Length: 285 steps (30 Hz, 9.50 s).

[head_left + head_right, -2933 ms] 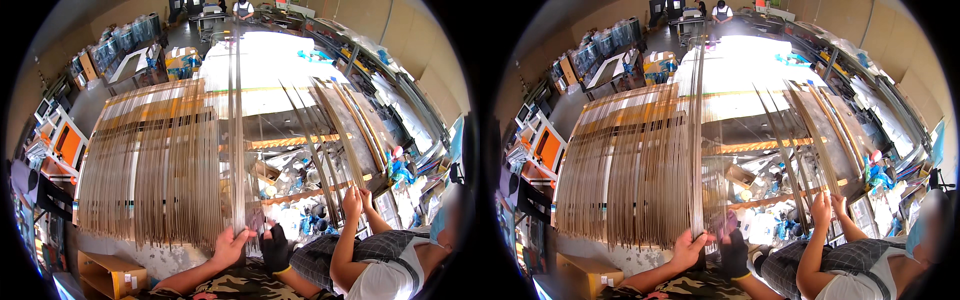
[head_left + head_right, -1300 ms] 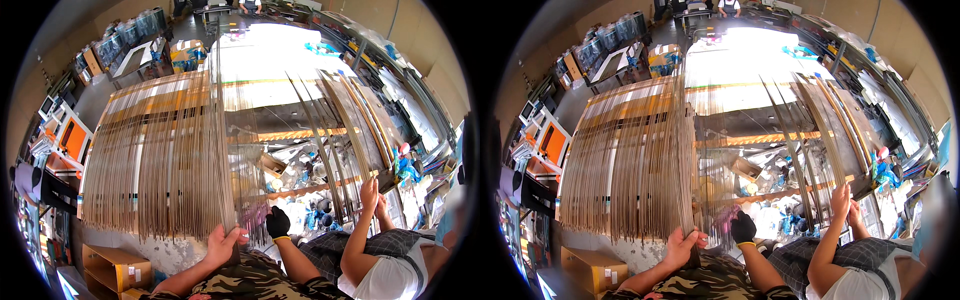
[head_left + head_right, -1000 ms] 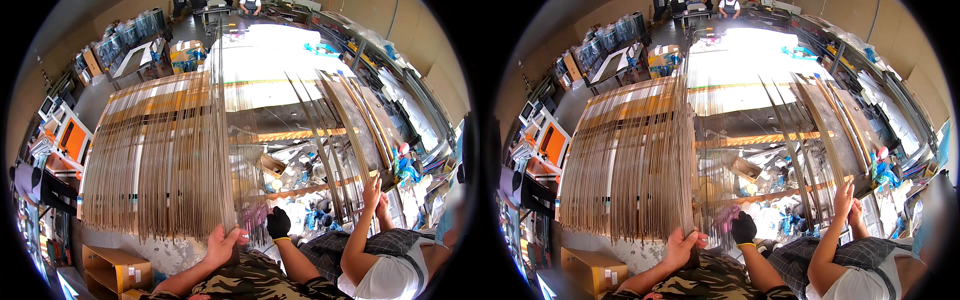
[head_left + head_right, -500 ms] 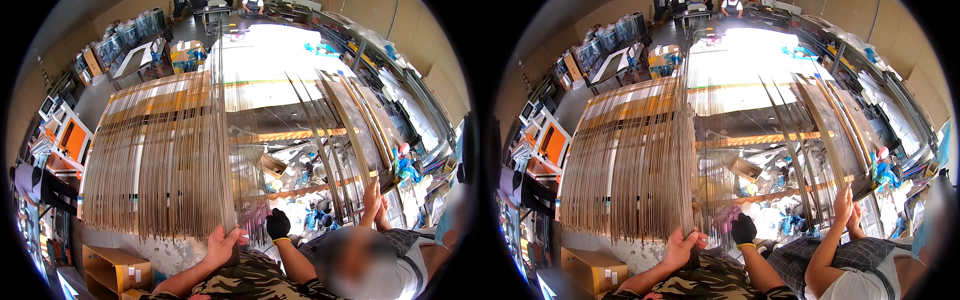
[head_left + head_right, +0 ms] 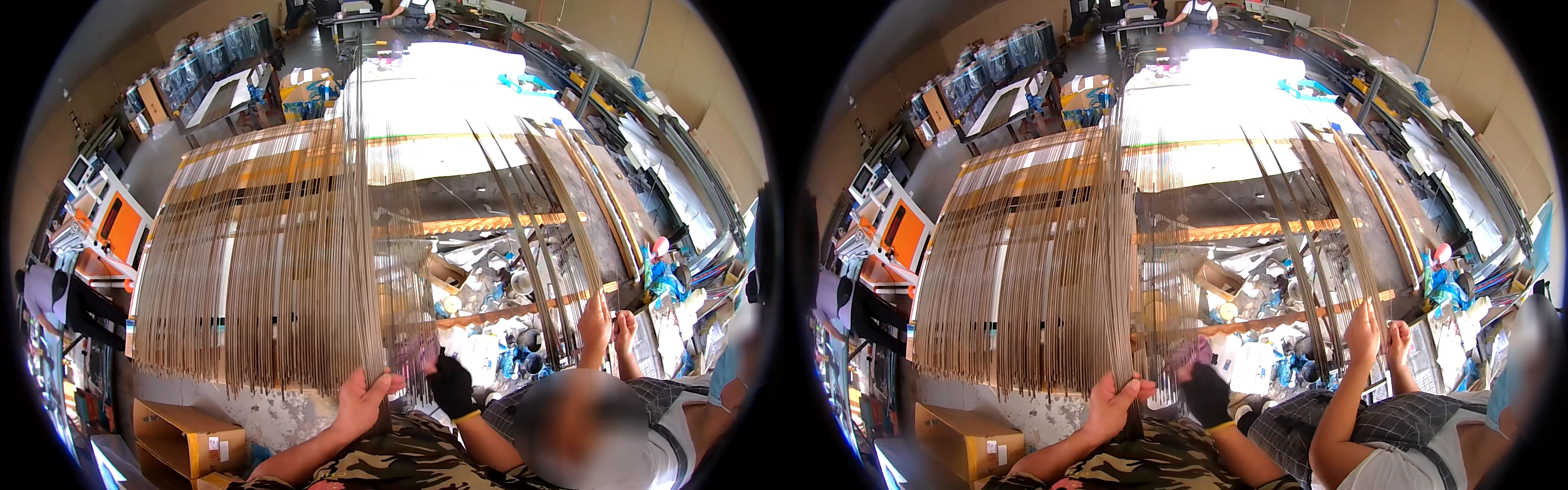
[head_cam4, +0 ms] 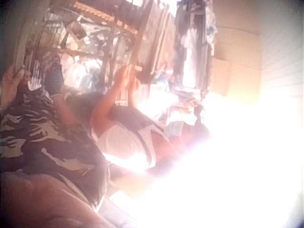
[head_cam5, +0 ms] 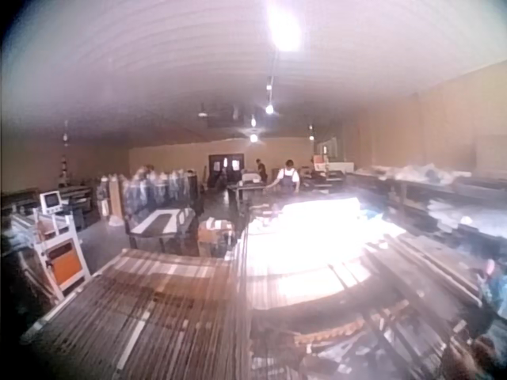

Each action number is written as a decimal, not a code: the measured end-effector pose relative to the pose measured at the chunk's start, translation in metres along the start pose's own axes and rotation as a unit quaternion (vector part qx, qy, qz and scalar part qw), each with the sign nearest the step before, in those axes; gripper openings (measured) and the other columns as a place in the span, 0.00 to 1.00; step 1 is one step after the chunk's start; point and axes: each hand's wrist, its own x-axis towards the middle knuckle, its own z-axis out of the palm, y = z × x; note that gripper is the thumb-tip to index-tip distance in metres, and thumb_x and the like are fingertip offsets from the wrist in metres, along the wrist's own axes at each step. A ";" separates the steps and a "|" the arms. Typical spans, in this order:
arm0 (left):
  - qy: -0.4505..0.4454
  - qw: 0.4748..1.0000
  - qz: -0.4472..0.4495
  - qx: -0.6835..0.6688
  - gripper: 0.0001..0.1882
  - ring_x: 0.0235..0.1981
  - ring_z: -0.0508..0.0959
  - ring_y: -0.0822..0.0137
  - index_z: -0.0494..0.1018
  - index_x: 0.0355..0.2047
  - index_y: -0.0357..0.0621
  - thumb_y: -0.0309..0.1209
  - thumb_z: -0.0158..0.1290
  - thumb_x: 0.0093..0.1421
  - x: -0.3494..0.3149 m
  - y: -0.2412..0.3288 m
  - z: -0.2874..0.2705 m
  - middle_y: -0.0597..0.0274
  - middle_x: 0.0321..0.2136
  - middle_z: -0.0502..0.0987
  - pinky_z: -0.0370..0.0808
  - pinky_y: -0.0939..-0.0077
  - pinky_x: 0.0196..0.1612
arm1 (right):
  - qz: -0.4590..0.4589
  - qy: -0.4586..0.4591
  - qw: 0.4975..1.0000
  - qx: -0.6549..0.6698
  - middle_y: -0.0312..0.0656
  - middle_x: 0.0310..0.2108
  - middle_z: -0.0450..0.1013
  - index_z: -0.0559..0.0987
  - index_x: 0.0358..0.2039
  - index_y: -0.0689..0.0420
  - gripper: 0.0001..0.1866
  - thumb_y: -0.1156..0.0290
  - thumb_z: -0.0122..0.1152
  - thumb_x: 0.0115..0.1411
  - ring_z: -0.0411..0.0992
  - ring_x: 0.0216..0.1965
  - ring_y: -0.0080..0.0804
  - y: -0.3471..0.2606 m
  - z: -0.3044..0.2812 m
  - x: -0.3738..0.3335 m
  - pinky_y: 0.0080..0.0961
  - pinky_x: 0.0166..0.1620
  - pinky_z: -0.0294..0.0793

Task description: The person holds and arranges a bundle of thin wooden sticks vertically on a workbench. They use both hands to separate, align, and adjust the sticks while another person works in the background.

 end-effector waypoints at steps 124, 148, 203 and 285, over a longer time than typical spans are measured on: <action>0.016 0.999 0.033 -0.019 0.09 0.41 0.80 0.62 0.64 0.42 0.31 0.26 0.46 0.67 -0.005 0.003 -0.011 0.48 0.38 0.79 0.74 0.71 0.49 | 0.127 0.012 0.980 -0.151 0.48 0.30 0.75 0.77 0.34 0.55 0.11 0.61 0.54 0.60 0.74 0.34 0.48 0.070 0.038 0.011 0.37 0.37 0.72; 0.025 0.999 0.025 -0.035 0.10 0.40 0.78 0.69 0.66 0.43 0.33 0.28 0.47 0.66 -0.001 -0.006 -0.002 0.52 0.38 0.80 0.73 0.75 0.47 | 0.097 -0.185 0.964 0.166 0.37 0.21 0.72 0.79 0.33 0.60 0.09 0.68 0.60 0.60 0.69 0.25 0.20 -0.095 -0.028 -0.019 0.22 0.31 0.69; 0.026 0.999 0.043 -0.020 0.09 0.40 0.80 0.63 0.65 0.43 0.33 0.25 0.46 0.66 -0.001 0.003 -0.015 0.48 0.37 0.79 0.75 0.69 0.48 | 0.114 0.008 0.990 -0.081 0.53 0.33 0.75 0.77 0.38 0.56 0.13 0.66 0.55 0.53 0.74 0.37 0.53 0.065 0.028 0.048 0.41 0.39 0.73; 0.036 0.998 0.054 -0.022 0.09 0.32 0.80 0.66 0.65 0.43 0.33 0.27 0.47 0.66 -0.010 0.001 -0.019 0.48 0.37 0.78 0.76 0.74 0.40 | 0.110 0.123 0.986 0.020 0.53 0.37 0.78 0.79 0.42 0.64 0.15 0.74 0.59 0.54 0.77 0.40 0.43 0.078 0.038 0.037 0.28 0.45 0.74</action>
